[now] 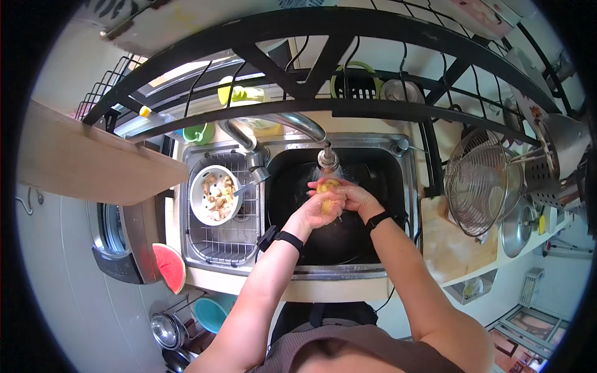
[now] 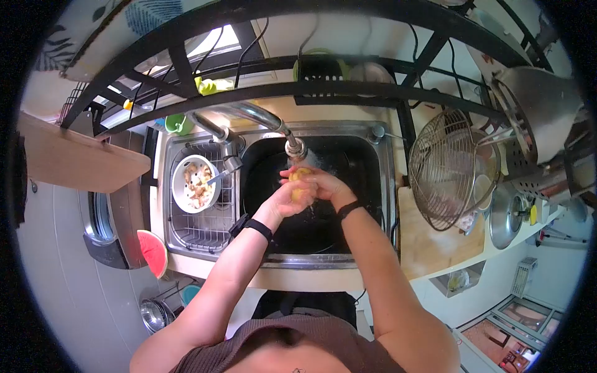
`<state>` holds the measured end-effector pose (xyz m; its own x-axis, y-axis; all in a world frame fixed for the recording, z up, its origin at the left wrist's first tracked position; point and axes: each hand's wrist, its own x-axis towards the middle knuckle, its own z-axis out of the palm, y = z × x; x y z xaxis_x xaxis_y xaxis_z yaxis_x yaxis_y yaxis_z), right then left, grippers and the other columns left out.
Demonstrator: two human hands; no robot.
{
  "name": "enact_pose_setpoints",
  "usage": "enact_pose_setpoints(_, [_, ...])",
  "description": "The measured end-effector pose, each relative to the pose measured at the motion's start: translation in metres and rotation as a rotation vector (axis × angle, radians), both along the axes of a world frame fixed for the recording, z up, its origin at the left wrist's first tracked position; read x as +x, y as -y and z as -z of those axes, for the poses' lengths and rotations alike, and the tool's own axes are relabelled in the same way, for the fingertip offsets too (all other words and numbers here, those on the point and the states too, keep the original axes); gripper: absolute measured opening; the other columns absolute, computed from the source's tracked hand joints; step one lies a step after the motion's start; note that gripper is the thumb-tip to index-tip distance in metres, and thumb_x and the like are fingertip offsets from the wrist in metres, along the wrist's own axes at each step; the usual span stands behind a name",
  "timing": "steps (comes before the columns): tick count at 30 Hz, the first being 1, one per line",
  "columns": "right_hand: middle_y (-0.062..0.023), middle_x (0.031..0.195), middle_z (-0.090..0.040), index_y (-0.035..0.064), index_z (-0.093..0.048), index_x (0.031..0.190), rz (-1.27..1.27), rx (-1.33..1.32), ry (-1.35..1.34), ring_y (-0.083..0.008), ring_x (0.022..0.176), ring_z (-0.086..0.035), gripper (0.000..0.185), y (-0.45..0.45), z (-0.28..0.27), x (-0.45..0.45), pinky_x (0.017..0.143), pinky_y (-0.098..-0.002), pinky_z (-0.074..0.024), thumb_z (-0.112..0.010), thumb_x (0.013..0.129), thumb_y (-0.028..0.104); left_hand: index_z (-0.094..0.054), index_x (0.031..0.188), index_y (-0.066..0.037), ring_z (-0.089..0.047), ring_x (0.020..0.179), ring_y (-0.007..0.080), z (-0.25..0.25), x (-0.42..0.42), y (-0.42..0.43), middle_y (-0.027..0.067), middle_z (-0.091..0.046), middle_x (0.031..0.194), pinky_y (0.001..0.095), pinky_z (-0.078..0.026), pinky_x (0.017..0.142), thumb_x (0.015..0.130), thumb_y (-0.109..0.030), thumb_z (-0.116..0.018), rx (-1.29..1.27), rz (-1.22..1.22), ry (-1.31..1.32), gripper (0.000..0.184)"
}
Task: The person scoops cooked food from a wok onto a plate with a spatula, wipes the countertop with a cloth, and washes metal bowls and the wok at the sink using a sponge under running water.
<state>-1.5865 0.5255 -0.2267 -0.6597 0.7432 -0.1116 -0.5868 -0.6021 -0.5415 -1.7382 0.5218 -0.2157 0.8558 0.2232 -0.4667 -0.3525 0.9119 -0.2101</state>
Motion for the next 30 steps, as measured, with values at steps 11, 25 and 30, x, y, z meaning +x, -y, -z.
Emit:
enact_pose_setpoints(11, [-0.0045, 0.096, -0.061, 0.0032, -0.061, 0.103, -0.115, 0.275, 0.561, -0.0111, 0.087, -0.055, 0.019, 0.044, -0.028, -0.014, 0.078, -0.0255, -0.0457, -0.058, 0.087, 0.013, -0.041, 0.064, -0.016, -0.035, 0.039, 0.0053, 0.001, 0.012, 0.065, -0.0052, -0.037, 0.054, 0.0185, -0.023, 0.033, 0.080, -0.017, -0.061, 0.424, 0.391, -0.523, 0.025])
enact_pose_setpoints(25, [-0.0075, 0.072, -0.061, 0.0064, -0.065, 0.096, 0.425, 0.464, 1.439, -0.0174, 0.070, -0.057, 0.018, 0.071, 0.038, -0.028, 0.067, -0.0307, -0.0475, -0.051, 0.088, 0.015, -0.064, 0.095, -0.008, -0.060, 0.091, 0.0415, 0.018, 0.036, 0.105, 0.0225, -0.065, 0.090, 0.0474, -0.048, 0.075, 0.081, -0.035, -0.054, 1.606, 0.542, -1.446, 0.032])
enact_pose_setpoints(30, [-0.0083, 0.083, -0.062, 0.0029, -0.060, 0.104, 0.435, -0.257, 0.846, -0.0166, 0.075, -0.058, 0.028, 0.089, 0.012, -0.021, 0.068, -0.0292, -0.0461, -0.055, 0.089, 0.026, -0.042, 0.123, 0.007, -0.059, 0.099, 0.0368, -0.039, 0.007, 0.093, 0.0253, -0.061, 0.101, 0.0418, -0.048, 0.085, 0.064, -0.056, -0.070, 1.771, 0.757, -1.470, 0.091])
